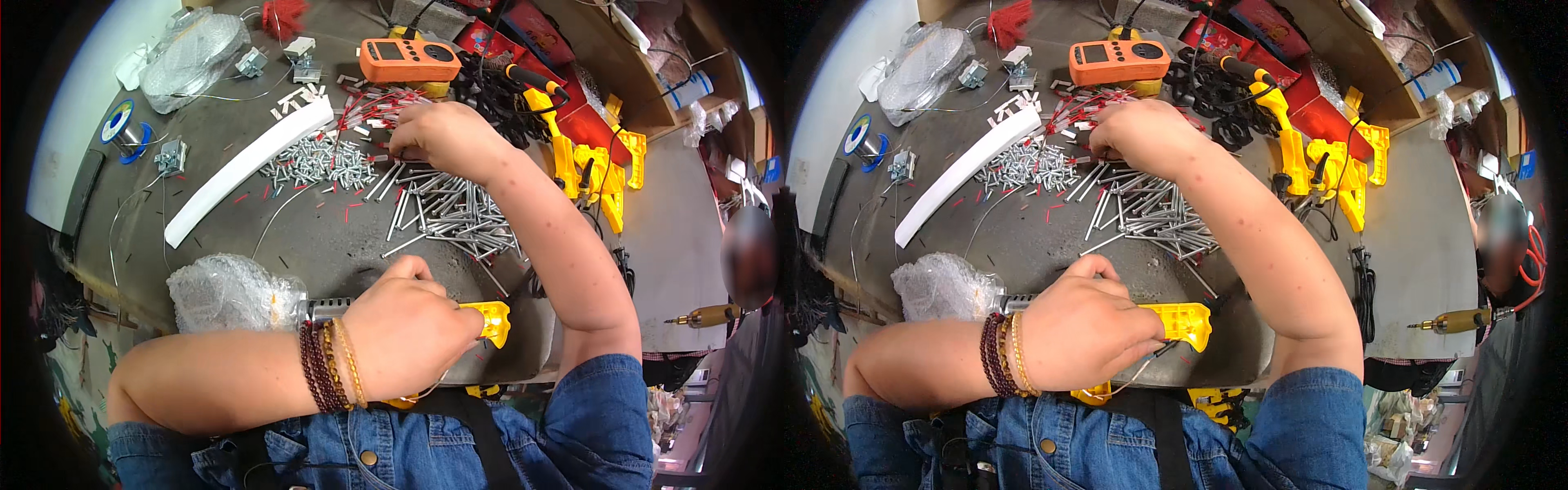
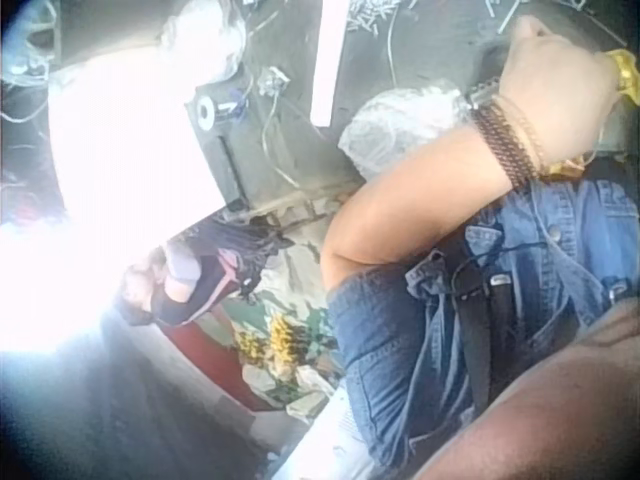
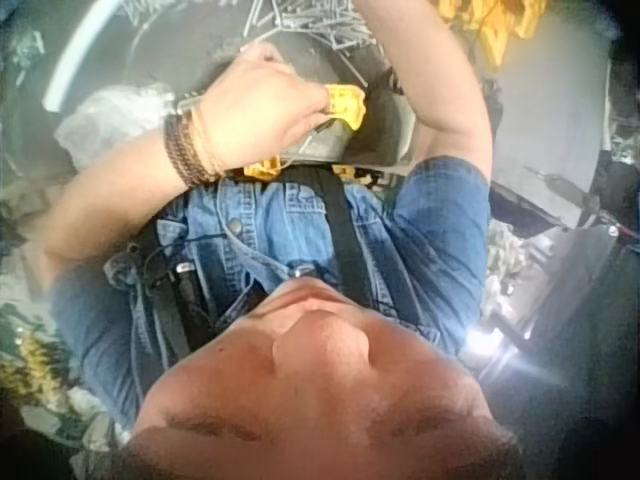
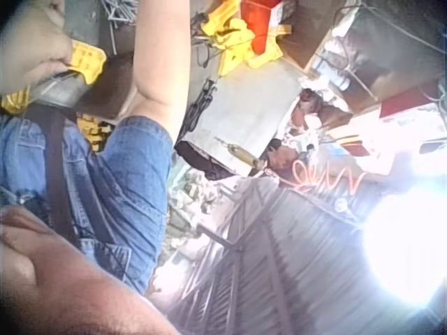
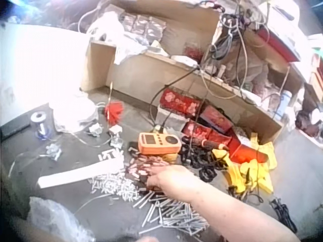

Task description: The person assembles a tool by fitting a heating component into a plastic housing, routing wires inside the casing, positioning an internal electrical unit, and soldering wire connections using a soldering iron.

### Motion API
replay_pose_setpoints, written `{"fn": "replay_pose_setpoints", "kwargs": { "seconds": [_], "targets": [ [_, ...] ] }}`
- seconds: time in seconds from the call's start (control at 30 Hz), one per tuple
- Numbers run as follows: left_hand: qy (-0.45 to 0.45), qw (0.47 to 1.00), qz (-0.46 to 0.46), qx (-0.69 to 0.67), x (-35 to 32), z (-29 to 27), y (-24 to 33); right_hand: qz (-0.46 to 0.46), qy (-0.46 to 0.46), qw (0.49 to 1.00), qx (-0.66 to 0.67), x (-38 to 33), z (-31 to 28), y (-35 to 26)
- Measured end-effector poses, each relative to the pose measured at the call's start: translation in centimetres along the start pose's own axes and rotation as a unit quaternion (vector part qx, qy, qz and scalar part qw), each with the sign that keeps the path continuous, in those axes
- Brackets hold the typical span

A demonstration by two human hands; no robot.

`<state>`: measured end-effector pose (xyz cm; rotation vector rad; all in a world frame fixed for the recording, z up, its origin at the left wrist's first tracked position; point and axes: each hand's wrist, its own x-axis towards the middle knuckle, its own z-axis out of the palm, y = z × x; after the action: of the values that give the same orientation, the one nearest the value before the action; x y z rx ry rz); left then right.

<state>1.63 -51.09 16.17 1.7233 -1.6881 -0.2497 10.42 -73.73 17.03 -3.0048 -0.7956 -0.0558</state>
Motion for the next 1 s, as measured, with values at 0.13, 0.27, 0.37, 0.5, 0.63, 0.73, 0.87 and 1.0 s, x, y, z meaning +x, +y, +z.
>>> {"fn": "replay_pose_setpoints", "kwargs": {
  "seconds": [0.13, 0.27, 0.37, 0.5, 0.63, 0.73, 0.87, 1.0],
  "targets": [
    [-0.016, 1.0, -0.005, -0.009, -0.1, 0.0, -0.3, 0.03, -0.022, 0.999, 0.038, -0.2, 0.3, -0.2],
    [0.002, 1.0, -0.012, -0.021, -0.2, 0.0, -0.2, 0.081, 0.043, 0.996, 0.012, -2.6, -0.4, -1.2],
    [0.006, 0.999, -0.015, -0.038, -0.1, 0.1, -0.1, 0.213, 0.118, 0.952, 0.184, -5.2, -0.1, -2.2],
    [0.004, 0.999, -0.025, -0.047, -0.1, 0.2, -0.3, 0.184, 0.15, 0.955, 0.176, -6.3, -0.2, -3.3],
    [-0.005, 0.997, -0.033, -0.065, 0.1, -0.2, -0.3, 0.241, 0.181, 0.919, 0.256, -9.1, -1.8, -4.7],
    [0.013, 0.997, -0.047, -0.062, -0.3, -0.2, -0.7, 0.307, 0.159, 0.867, 0.358, -12.7, -3.6, -7.8],
    [0.007, 0.997, -0.035, -0.063, 0.2, -0.2, -0.3, 0.251, 0.192, 0.856, 0.41, -18.2, -3.9, -12.8],
    [-0.001, 0.997, -0.036, -0.065, 0.1, -0.4, -0.2, 0.262, 0.219, 0.84, 0.421, -19.0, -3.4, -14.8]
  ]
}}
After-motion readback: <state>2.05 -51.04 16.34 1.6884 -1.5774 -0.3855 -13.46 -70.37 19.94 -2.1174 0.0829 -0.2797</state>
